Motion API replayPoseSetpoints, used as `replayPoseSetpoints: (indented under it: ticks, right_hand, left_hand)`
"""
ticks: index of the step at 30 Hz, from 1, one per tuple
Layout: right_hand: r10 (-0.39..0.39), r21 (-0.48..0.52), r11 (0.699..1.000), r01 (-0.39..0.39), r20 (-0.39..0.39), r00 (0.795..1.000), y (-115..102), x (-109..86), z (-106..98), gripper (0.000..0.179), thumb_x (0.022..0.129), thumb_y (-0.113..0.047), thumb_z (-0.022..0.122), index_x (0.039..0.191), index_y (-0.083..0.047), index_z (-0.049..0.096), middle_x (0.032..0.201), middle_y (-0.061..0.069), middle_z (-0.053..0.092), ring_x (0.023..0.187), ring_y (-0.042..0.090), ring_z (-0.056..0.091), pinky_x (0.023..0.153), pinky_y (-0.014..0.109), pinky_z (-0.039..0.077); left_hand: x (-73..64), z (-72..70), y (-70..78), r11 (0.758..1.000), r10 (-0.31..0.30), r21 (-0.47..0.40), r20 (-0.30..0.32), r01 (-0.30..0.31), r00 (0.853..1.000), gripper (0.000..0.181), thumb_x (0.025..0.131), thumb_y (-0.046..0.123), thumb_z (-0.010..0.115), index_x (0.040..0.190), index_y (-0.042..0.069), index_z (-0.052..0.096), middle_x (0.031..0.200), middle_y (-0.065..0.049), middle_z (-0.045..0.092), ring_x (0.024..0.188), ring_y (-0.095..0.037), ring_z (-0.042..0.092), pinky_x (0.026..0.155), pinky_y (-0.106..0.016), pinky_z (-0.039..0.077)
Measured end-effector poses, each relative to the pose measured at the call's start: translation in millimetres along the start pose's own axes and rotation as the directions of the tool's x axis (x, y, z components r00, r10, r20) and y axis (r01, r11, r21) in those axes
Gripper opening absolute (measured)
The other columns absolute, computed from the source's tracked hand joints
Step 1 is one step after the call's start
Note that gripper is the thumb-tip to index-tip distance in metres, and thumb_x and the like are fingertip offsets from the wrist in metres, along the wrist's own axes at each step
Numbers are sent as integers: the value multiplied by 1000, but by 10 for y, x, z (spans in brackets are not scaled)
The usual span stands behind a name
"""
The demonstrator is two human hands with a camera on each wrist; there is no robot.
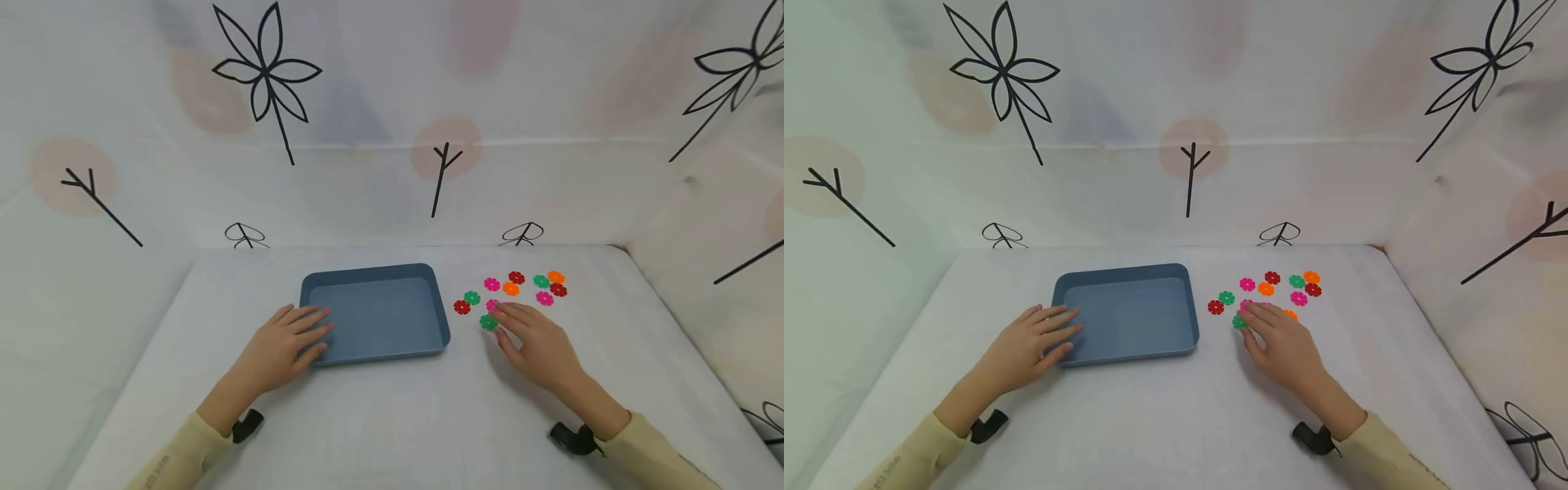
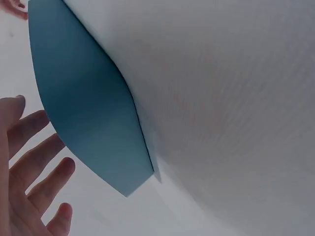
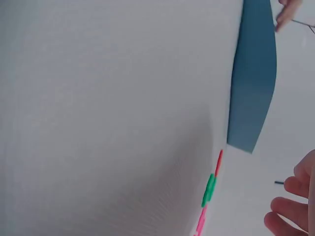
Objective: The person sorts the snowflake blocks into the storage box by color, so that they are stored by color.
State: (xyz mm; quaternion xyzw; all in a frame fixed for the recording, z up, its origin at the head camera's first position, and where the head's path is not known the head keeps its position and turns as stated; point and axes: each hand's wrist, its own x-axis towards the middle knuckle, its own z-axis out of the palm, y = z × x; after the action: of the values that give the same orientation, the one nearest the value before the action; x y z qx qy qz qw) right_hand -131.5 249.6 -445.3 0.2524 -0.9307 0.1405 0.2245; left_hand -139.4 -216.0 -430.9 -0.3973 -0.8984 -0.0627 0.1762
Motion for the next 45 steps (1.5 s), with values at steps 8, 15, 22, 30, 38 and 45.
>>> replayPoseSetpoints:
  ticks: [8, 15, 22, 30, 38, 45]
  right_hand:
    - [167, 98, 982, -160, -67, 984, 208, -36, -12, 34, 77, -4, 80, 110, -4, 72, 104, 14, 71, 98, 33, 64, 72, 50, 57]
    - [301, 187, 938, -293, -18, 953, 452, -62, -47, 27, 85, 0, 72, 112, -2, 70, 101, 16, 69, 94, 34, 63, 74, 51, 55]
    - [408, 237, 880, -412, 67, 910, 672, -109, -18, 23, 88, -2, 70, 112, 0, 70, 102, 15, 66, 91, 30, 61, 71, 15, 46]
    - [527, 238, 785, -572, 227, 819, 805, -194, 5, 32, 93, -12, 68, 122, 1, 66, 109, 19, 60, 94, 33, 58, 70, 26, 50]
    - [533, 211, 776, -595, 285, 796, 885, -235, 78, 34, 89, -13, 73, 118, 2, 66, 104, 18, 55, 92, 31, 52, 69, 28, 48]
    - [549, 191, 758, -624, 329, 768, 883, -156, 58, 35, 89, -14, 74, 115, 6, 66, 102, 19, 53, 92, 32, 49, 69, 32, 48]
  left_hand:
    - [-48, 12, -138, 982, -134, -143, -88, 120, 987, 21, 79, 14, 84, 99, 13, 77, 112, -5, 68, 107, -27, 60, 91, -45, 49]
    - [-146, 31, -211, 902, -355, -259, 10, 346, 935, 34, 82, 19, 84, 112, 11, 72, 113, -6, 56, 100, -25, 52, 74, -42, 51]
    - [-195, 118, -328, 778, -450, -429, 128, 459, 884, 49, 87, 24, 79, 130, 10, 61, 104, -4, 54, 89, -18, 54, 73, -36, 48]
    - [-224, 238, -449, 520, -423, -703, 281, 484, 862, 54, 92, 16, 73, 140, 4, 51, 105, -9, 56, 82, -15, 58, 71, -27, 48]
    - [-216, 305, -480, 228, -403, -813, 423, 536, 812, 59, 93, 13, 72, 145, 1, 45, 104, -16, 51, 76, -14, 60, 67, -29, 52]
    - [-197, 348, -518, 174, -409, -829, 430, 532, 805, 57, 94, 11, 71, 144, 1, 46, 101, -14, 51, 75, -14, 58, 64, -28, 51]
